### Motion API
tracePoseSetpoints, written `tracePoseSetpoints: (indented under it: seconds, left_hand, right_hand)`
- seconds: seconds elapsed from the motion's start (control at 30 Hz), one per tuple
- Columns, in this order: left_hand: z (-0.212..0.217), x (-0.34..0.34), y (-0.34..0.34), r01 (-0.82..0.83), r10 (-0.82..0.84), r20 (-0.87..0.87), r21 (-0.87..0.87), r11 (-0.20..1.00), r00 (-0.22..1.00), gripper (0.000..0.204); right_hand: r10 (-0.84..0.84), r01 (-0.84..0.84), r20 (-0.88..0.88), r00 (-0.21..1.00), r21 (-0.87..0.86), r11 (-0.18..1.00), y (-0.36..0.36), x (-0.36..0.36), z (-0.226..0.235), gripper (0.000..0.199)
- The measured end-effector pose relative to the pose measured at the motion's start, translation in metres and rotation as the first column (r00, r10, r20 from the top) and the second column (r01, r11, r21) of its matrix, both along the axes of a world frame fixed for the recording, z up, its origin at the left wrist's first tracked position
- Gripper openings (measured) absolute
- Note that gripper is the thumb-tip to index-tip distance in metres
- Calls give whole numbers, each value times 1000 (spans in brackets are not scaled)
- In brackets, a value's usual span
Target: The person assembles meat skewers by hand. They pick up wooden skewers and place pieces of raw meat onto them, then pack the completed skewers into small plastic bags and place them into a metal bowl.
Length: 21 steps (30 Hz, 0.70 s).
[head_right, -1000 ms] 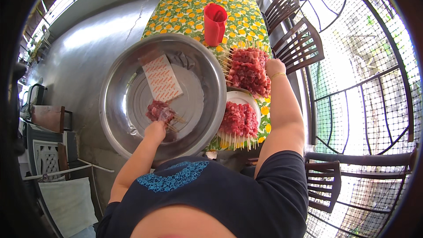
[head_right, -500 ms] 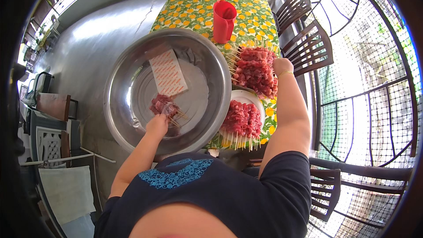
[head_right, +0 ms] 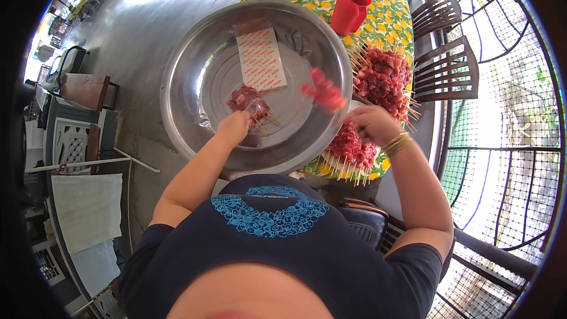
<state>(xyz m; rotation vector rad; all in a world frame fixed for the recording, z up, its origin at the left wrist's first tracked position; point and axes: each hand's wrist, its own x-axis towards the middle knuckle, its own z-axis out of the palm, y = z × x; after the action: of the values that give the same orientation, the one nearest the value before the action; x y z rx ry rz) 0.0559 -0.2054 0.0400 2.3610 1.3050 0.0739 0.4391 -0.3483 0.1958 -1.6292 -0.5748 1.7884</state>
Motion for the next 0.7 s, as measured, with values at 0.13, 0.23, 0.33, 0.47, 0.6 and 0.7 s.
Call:
tracePoseSetpoints:
  seconds: [0.13, 0.23, 0.33, 0.47, 0.6, 0.7]
  left_hand:
    - [2, -3, 5, 12, -12, -12, -22, 1000, 1000, 17]
    - [3, -5, 5, 26, -26, 11, -29, 999, 1000, 17]
    - [6, -6, 5, 34, -35, -12, -33, 999, 999, 17]
    - [11, -6, 5, 51, -52, -38, -14, 999, 998, 17]
    - [16, -4, 1, 33, -32, -17, 27, 999, 999, 17]
    - [18, 1, -1, 18, -20, 45, 49, 999, 999, 17]
  right_hand:
    - [52, -133, -214, 976, -387, 913, 12, -82, -34, 11]
    - [166, -250, -212, 963, -481, 840, 32, -113, -68, 14]
    - [98, -241, -291, 952, -514, 823, 54, -119, -92, 13]
    - [122, -259, -294, 948, -493, 830, 73, -126, -114, 13]
    - [219, -234, -85, 972, -431, 871, 79, -141, -131, 12]
    - [315, -282, 35, 948, -361, 889, 84, -156, -147, 15]
